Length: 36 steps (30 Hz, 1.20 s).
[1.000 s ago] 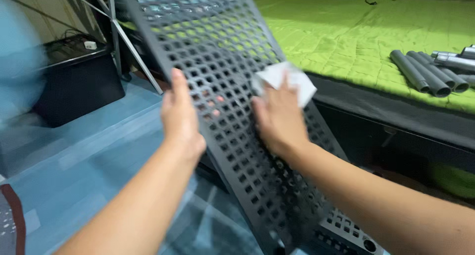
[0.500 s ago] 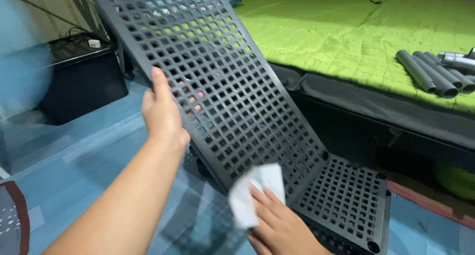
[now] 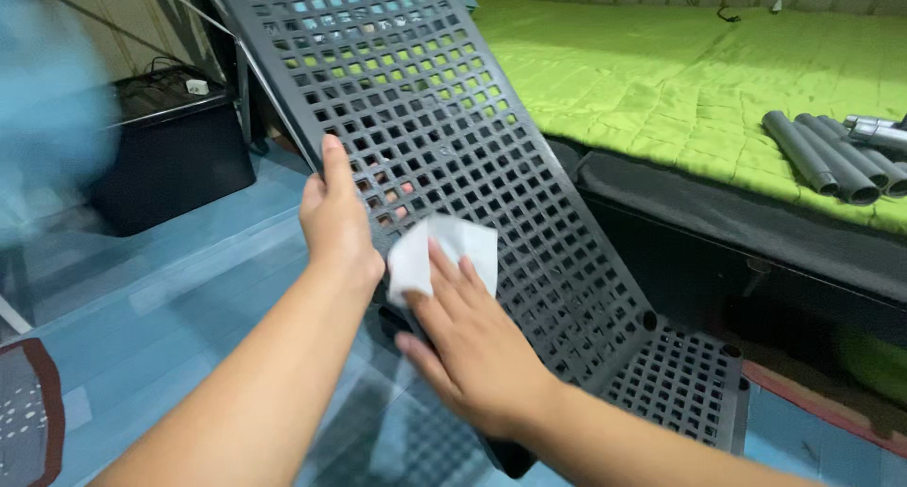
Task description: The person assembles a black plastic grid panel by inserting metal rods into corner holes, then wipes the panel with a white cloth. The person handles multiple panels and rods, inserting rods into each corner and cleaning the surface.
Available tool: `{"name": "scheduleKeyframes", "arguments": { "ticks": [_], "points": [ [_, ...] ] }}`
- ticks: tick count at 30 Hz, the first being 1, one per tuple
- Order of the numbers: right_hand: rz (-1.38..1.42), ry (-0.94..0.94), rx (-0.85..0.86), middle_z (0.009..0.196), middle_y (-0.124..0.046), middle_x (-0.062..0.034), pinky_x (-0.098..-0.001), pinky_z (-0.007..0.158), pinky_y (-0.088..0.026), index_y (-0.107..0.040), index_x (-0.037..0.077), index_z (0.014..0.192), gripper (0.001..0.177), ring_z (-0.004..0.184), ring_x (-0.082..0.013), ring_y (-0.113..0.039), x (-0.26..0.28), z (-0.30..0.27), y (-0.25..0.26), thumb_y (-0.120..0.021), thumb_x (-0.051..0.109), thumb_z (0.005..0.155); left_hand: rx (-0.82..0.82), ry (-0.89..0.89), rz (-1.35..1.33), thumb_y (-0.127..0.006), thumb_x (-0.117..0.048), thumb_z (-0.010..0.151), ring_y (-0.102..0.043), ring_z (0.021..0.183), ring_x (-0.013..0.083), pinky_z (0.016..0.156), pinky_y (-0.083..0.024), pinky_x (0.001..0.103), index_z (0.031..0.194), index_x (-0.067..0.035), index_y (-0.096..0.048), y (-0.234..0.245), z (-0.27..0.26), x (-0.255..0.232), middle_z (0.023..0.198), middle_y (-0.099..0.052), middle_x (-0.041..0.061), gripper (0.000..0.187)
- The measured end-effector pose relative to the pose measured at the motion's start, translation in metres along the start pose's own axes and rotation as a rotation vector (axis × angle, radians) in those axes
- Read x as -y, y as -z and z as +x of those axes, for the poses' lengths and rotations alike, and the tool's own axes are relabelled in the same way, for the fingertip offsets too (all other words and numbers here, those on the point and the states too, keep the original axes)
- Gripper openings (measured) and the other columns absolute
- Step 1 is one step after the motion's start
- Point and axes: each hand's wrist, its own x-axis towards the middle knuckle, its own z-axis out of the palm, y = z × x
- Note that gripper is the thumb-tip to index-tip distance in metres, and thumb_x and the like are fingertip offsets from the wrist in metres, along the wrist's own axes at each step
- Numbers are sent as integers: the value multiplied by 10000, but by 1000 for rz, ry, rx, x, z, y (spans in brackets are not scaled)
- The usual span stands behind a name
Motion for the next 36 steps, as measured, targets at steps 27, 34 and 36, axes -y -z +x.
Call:
{"name": "scheduleKeyframes", "arguments": {
  "ticks": [27, 34, 36],
  "points": [
    [-157, -33, 400, 1652, -148, -333, -519, 1234, -117, -260, -15, 1604, 686, 1567, -433, -105, -109, -37, 76, -277, 457, 1106, -316, 139, -250, -533, -555, 970, -750, 717, 288, 597, -643, 429, 1174, -75, -546, 19, 14, 12, 914, -730, 108, 522],
    [-185, -550, 242, 1570, -345, -270, -515, 1180, -275, -323, -1, 1521, 700, 1444, -417, -338, -158, -15, 108, -335, 477, 1009, -204, 219, -258, -493, -598, 967, -736, 751, 293, 667, -636, 453, 1195, -70, -559, 11, 22, 19, 930, -705, 94, 578],
    [-209, -451, 137, 1563, -329, -346, -560, 1130, -282, -285, -98, 1518, 703, 1417, -479, -330, -169, -17, 112, -346, 442, 1072, -170, 244, -243, -483, -610, 966, -739, 786, 295, 687, -631, 449, 1199, -81, -578, 11, 20, 22, 953, -700, 88, 586]
  ]
}}
